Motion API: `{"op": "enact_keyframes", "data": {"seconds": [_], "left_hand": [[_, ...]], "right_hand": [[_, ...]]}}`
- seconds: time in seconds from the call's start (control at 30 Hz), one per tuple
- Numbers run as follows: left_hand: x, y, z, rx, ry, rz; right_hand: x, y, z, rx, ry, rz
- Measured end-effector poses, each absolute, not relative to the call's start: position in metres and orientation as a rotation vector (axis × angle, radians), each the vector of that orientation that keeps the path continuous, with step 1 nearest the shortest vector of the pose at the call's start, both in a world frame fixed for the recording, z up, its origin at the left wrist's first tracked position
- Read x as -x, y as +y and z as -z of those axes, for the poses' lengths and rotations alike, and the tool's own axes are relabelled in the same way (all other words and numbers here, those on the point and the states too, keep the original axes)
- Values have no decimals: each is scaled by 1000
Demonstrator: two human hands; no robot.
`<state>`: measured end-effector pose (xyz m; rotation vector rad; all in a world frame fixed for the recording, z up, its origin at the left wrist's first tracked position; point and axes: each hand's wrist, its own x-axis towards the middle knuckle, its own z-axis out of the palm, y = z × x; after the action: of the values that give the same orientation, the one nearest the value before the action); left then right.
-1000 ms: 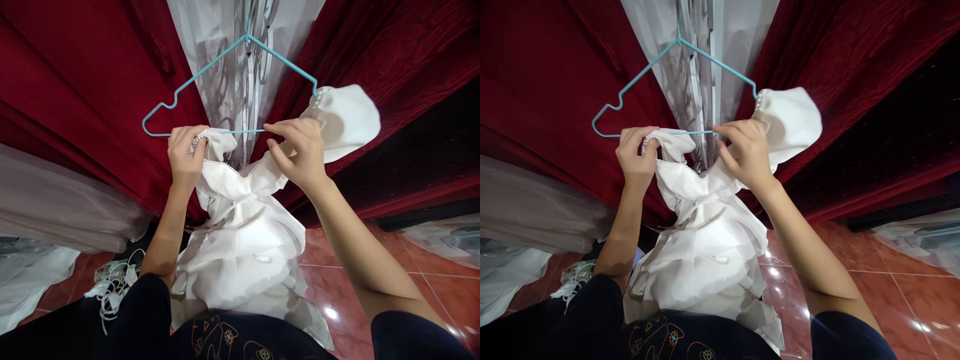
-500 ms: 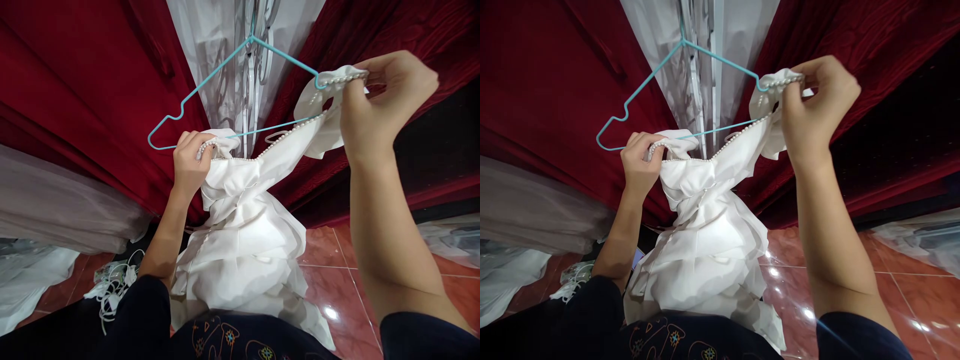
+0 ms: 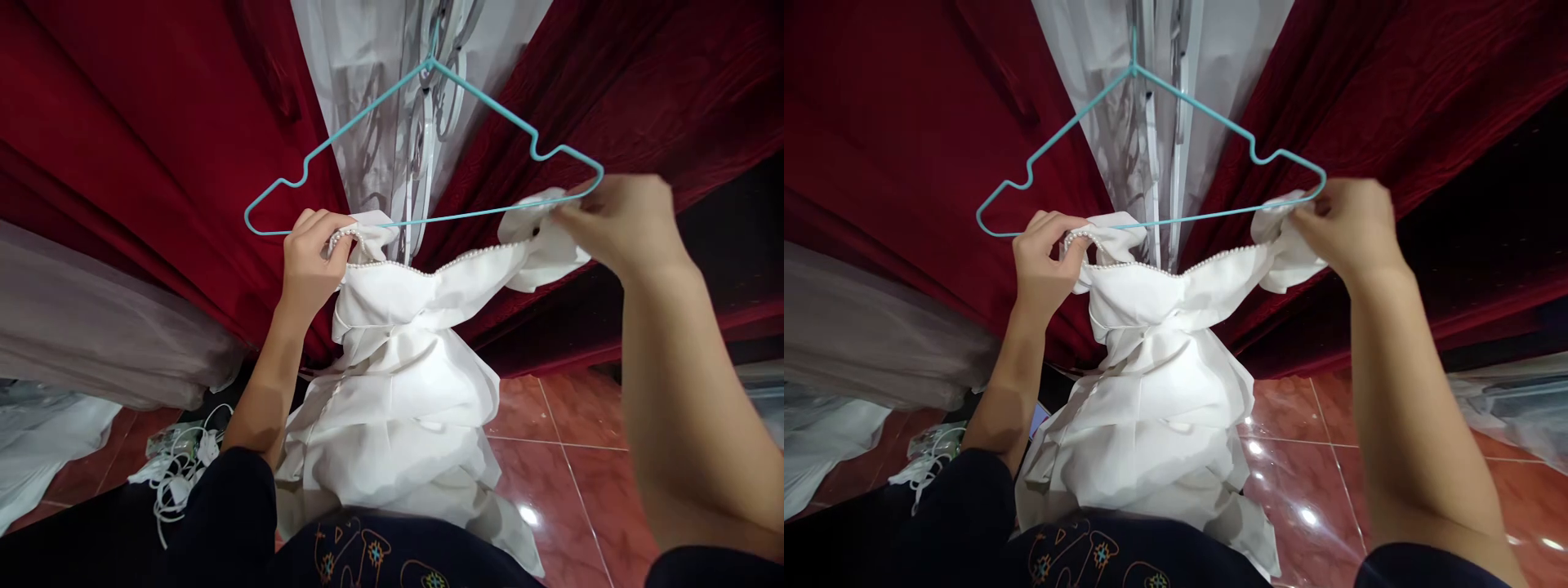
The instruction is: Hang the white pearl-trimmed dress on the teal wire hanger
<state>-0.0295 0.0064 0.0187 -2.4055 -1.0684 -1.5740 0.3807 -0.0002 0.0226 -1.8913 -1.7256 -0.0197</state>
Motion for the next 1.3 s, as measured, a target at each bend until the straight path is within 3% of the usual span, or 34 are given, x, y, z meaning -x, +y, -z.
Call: {"op": "enact_keyframes", "data": {"seconds": [0.1,0.23,0.3,0.47,0.8,0.9,1.1,1.3], "left_hand": [[25,11,-13,2422,-1072,1592],[20,15,-7,2444,-1028,1658],[17,14,-5,2461,-1031,1695],[13,4,12,2384,-971,1798],[96,30,30,1467,-1188,2329],[113,58,1,1536,-1092,2354],[85,95,-68,2004,-948,2066],[39,76,-69,2331,-753,2096]], "right_hand": [[-361,-30,-17,1779,-1941,-57],[-322,-46,-13,1112,-1922,194],[-303,-41,-13,979,-1844,235],[-275,-16,-2,1042,-1784,136],[-274,-10,13,974,-1668,160],[-273,-12,11,958,-1664,133],[-272,-15,14,1053,-1649,70],[-274,-15,15,1008,-1635,68]]}}
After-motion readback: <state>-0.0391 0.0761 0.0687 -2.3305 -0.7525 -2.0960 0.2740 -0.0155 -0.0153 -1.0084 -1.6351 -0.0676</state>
